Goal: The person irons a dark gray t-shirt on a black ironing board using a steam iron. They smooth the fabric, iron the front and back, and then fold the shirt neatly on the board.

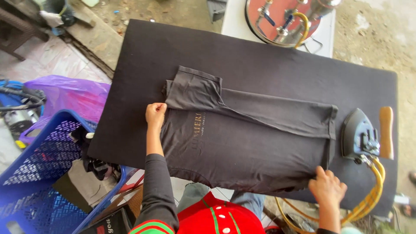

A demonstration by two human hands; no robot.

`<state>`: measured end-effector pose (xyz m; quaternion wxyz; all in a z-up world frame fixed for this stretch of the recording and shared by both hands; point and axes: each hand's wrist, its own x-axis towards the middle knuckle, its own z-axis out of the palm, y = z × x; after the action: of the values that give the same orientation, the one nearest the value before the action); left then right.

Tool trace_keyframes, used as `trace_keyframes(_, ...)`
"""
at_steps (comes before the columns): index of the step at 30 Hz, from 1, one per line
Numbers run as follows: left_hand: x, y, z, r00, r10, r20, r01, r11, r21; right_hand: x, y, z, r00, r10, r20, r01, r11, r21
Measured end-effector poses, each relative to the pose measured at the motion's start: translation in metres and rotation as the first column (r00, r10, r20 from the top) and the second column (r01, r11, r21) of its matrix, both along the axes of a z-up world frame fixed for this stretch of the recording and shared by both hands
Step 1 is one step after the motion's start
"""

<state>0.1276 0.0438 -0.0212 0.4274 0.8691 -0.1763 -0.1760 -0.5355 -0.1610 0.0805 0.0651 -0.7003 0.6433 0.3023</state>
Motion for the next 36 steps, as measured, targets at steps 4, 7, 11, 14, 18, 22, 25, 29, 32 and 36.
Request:
trace_keyframes(4,-0.003,0.0,0.019,0.998,-0.053,-0.018,0.052,0.997,-0.051,-0.1,0.012,-0.012,0.875,-0.386,-0.291,0.42,0.905,0.063)
trace_keyframes(7,-0.005,-0.001,0.03,0.991,-0.017,-0.136,0.015,1.0,-0.019,-0.09,0.006,-0.007,0.928,-0.352,0.122,0.363,0.927,-0.093)
trace_keyframes(11,0.019,-0.005,-0.044,0.998,0.055,0.039,-0.057,0.997,0.05,0.044,-0.019,-0.053,0.655,-0.08,0.751,0.384,0.892,-0.24)
trace_keyframes(14,0.025,-0.019,-0.042,0.993,0.101,-0.061,-0.091,0.985,0.148,0.207,-0.022,-0.029,0.118,-0.151,0.981,0.334,0.937,0.104)
trace_keyframes(18,0.023,-0.043,-0.025,0.984,0.124,0.125,-0.157,0.939,0.305,0.369,-0.048,-0.063,0.122,-0.198,0.973,0.198,0.965,0.172)
trace_keyframes(22,0.017,-0.055,-0.017,0.982,0.067,0.175,-0.128,0.924,0.361,0.443,-0.068,-0.077,0.558,-0.118,0.821,0.176,0.984,0.021)
trace_keyframes(25,0.013,-0.034,0.0,0.975,0.019,0.22,-0.077,0.964,0.255,0.441,-0.067,-0.086,0.526,-0.129,0.84,0.157,0.986,0.053)
trace_keyframes(29,0.011,-0.023,-0.005,0.978,-0.014,0.208,-0.037,0.97,0.241,0.43,-0.064,-0.086,0.46,-0.115,0.88,0.137,0.989,0.057)
trace_keyframes(32,0.012,-0.034,-0.005,0.978,-0.058,0.199,0.002,0.964,0.267,0.437,-0.056,-0.074,0.497,-0.099,0.862,0.17,0.985,0.016)
trace_keyframes(36,0.015,-0.043,-0.009,0.979,-0.101,0.179,0.041,0.949,0.313,0.44,-0.037,-0.059,0.556,0.048,0.83,0.034,0.996,-0.081)
